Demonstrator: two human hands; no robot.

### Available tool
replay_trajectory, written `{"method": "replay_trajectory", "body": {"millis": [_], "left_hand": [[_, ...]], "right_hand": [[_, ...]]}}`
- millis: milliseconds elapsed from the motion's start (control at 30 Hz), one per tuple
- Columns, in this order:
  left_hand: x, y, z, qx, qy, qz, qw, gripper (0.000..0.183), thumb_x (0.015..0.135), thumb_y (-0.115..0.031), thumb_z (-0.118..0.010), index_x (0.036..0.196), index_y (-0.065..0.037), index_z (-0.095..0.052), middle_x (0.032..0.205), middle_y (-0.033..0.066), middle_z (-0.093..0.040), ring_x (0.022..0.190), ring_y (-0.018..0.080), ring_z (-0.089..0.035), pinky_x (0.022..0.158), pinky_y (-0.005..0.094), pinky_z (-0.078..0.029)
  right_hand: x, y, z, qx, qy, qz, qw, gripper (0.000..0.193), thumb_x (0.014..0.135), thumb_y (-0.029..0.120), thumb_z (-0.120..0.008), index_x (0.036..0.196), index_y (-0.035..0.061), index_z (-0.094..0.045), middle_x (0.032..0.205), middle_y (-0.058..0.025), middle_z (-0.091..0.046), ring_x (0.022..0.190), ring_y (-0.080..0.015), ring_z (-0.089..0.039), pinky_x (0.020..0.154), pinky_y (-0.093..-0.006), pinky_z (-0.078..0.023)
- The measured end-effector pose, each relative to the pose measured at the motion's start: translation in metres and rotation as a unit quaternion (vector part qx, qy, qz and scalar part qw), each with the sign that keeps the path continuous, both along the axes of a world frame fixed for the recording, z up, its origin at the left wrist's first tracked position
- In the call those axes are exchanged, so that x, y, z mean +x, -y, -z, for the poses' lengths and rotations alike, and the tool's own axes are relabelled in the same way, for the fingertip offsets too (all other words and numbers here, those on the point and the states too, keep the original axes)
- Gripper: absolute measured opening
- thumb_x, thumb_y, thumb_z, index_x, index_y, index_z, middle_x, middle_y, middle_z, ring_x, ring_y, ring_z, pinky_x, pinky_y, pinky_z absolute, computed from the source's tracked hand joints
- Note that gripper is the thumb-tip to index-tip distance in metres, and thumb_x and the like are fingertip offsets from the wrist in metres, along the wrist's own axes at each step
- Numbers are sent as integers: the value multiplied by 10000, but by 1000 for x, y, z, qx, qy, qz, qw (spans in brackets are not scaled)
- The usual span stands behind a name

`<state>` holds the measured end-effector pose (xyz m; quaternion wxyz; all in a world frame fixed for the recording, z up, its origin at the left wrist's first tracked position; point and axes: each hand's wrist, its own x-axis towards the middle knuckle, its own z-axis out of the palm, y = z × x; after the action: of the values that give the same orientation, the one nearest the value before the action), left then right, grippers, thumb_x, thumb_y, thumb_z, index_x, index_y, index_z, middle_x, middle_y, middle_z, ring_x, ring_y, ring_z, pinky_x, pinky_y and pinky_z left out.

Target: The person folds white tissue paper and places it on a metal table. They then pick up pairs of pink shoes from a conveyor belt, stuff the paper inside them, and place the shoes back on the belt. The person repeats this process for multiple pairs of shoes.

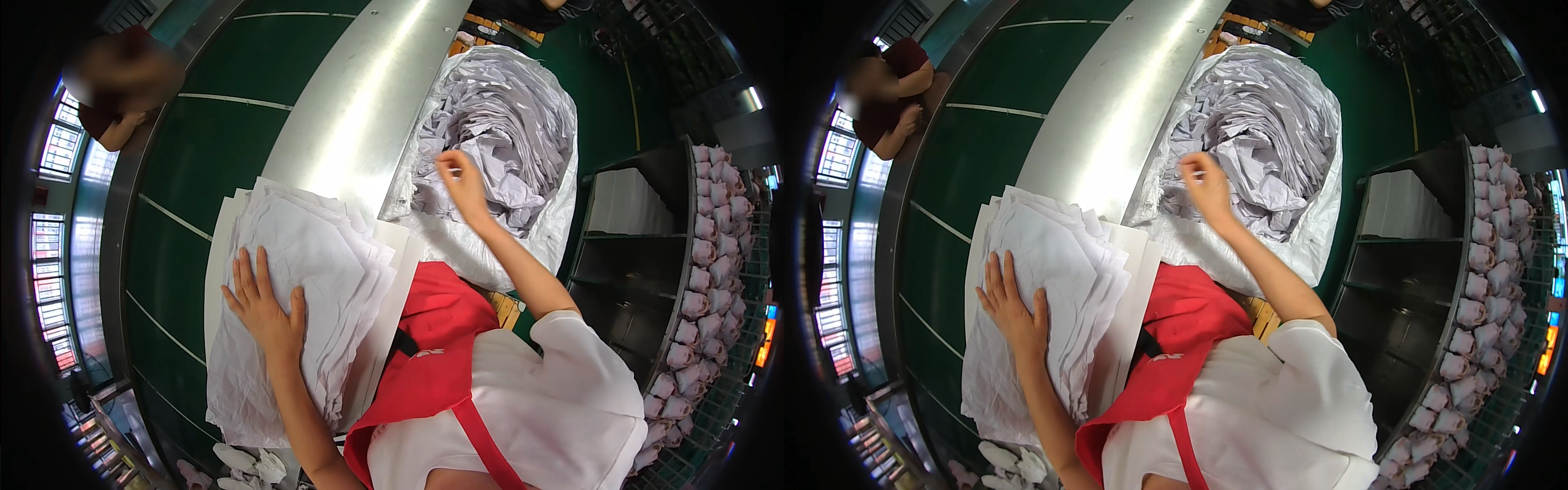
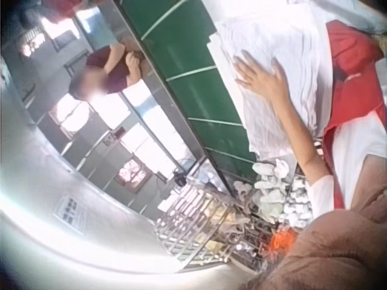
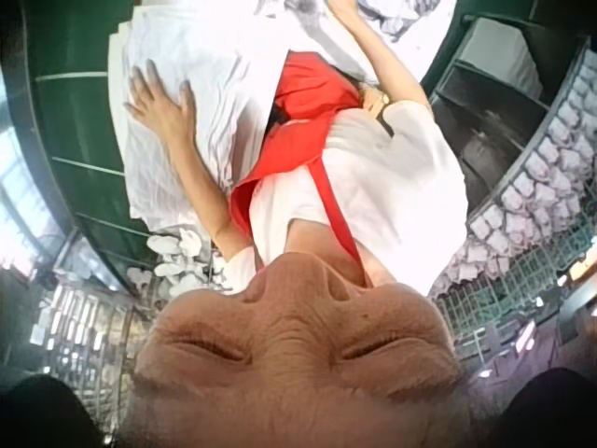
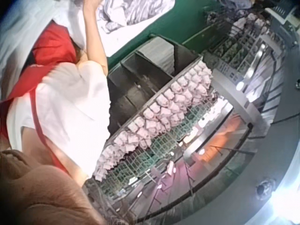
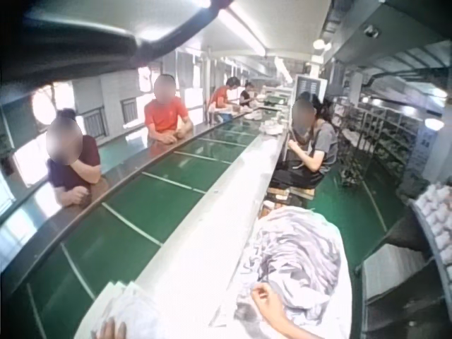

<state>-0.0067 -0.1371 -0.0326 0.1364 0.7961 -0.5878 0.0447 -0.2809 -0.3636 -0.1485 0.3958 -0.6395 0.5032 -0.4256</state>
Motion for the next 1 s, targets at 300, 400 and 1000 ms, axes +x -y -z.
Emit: {"method": "replay_trajectory", "body": {"millis": [300, 400, 1000], "left_hand": [[-7, 2, -14, 14, 20, -12, 1000, 684, 779, -296, -553, 1409, -108, -367, 1471, 162, -315, 1385, 322, -237, 1132, 542, -6], [-6, 1, -13, -3, 3, -11, 1000, 684, 780, -299, -559, 1408, -108, -368, 1473, 165, -312, 1391, 325, -227, 1131, 548, 6], [-14, -3, -21, -63, -55, 97, 992, 472, 755, -151, -660, 1211, -65, -574, 966, 123, -554, 868, 279, -503, 840, 385, -384]], "right_hand": [[-100, 63, 151, -4, -421, 156, 894, 251, 732, 236, -692, 882, 67, -584, 822, -112, -613, 803, -310, -607, 693, -436, -481], [-106, 66, 143, -59, -413, 155, 895, 219, 746, 240, -660, 862, 60, -613, 770, -130, -632, 736, -329, -623, 650, -445, -485], [-116, 78, -70, 207, 113, 10, 972, 363, 922, 359, -440, 1015, 65, -631, 953, -21, -606, 896, -127, -528, 756, -274, -416]]}}
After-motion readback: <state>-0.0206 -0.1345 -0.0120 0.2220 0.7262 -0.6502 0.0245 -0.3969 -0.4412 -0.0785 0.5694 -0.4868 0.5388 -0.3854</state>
